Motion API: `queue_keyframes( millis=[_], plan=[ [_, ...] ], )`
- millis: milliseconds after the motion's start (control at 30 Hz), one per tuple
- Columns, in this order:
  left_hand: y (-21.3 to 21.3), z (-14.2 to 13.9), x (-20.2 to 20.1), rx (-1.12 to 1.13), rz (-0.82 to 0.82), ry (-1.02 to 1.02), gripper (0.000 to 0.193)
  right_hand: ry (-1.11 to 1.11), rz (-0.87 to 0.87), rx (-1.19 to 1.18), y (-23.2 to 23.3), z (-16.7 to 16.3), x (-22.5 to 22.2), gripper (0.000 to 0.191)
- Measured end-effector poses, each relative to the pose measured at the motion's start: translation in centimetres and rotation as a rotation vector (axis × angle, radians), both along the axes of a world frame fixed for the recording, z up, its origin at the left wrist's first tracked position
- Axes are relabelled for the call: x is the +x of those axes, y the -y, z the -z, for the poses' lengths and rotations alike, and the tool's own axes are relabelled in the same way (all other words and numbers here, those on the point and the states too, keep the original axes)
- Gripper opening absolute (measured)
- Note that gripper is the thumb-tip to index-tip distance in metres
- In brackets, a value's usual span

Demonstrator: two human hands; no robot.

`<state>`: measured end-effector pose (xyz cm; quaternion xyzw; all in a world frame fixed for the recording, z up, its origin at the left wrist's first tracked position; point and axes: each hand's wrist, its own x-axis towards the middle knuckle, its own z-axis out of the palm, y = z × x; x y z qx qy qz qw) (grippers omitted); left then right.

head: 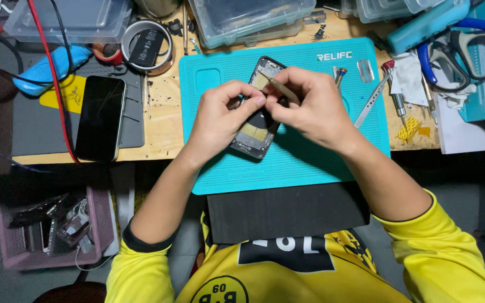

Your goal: The person disassembles a smartphone at a repair bench. They hold the phone frame, use a screwdriver to remove screws, pry at internal components with a small tool, peel adhesive and parts from the back housing, and place removed screws and parts on the mat before reaching for a storage container.

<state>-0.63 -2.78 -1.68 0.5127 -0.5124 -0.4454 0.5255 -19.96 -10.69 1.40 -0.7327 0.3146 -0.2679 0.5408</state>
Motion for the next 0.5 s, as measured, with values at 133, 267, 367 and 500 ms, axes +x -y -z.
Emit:
queue_keyframes(
  millis=[133, 267, 367, 500],
  plan=[
    [-0.4, -0.8, -0.2, -0.057, -0.027, 0.131, 0.015, 0.084, -0.014, 0.03, 0.3, 0.0, -0.6, 0.02],
    [-0.7, -1.6, -0.7, -0.057, -0.032, 0.145, 0.016, 0.106, -0.002, 0.033, 0.7, -0.1, -1.1, 0.017],
    [-0.6, -1.9, -0.9, -0.09, -0.04, 0.196, 0.017, 0.13, 0.039, 0.037, 0.7, 0.1, -1.2, 0.015],
    [-0.5, -1.9, -1.0, -0.17, -0.05, 0.24, 0.016, 0.169, 0.068, 0.101, 0.6, 0.4, -1.3, 0.014]
  ],
)
